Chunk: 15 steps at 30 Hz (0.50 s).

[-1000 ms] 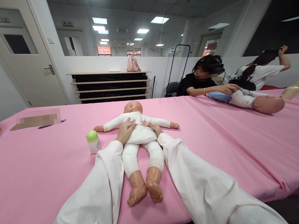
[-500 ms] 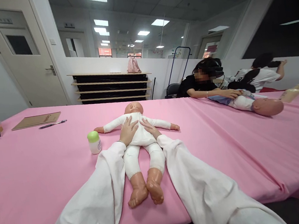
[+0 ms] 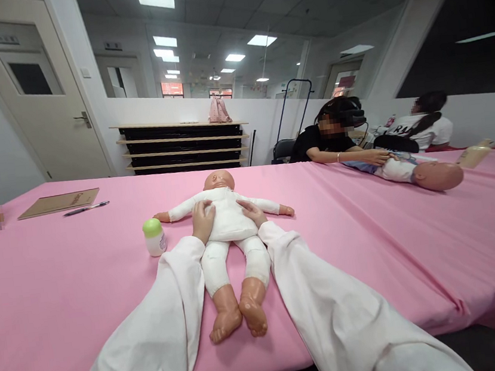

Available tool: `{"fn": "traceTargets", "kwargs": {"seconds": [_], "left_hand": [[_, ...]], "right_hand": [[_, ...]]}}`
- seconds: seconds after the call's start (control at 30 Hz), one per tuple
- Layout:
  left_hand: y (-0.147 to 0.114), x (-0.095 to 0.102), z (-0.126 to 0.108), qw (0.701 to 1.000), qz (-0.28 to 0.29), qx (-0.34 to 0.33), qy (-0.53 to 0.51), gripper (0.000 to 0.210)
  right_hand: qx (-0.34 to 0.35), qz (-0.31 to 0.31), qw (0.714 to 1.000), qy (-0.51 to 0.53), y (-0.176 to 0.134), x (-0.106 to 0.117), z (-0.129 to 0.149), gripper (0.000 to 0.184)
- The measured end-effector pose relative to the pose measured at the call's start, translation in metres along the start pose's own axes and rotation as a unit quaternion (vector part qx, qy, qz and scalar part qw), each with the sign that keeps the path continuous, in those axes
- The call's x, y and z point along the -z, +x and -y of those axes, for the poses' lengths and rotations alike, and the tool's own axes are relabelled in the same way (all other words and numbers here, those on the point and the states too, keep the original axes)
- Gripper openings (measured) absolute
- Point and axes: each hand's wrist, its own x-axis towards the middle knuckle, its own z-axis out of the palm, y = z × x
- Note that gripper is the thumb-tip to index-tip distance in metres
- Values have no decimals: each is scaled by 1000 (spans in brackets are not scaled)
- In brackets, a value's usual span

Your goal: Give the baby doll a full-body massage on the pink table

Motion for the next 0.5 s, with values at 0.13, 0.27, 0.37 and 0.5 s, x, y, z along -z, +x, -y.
{"fn": "traceTargets", "kwargs": {"seconds": [0.13, 0.27, 0.37, 0.5], "left_hand": [[-2, 0, 2, 992, 104, -29, 62, 39], [-3, 2, 6, 988, 136, -12, 71, 42], [-3, 1, 10, 990, 128, -9, 66, 41], [-2, -1, 13, 991, 122, -15, 55, 41]], "right_hand": [[-10, 44, 997, -56, -2, 0, 4, 56], [19, 90, 991, -100, -18, 1, 9, 52], [124, 150, 966, -172, -51, 4, 14, 57], [191, 234, 940, -158, -110, 18, 34, 43]]}}
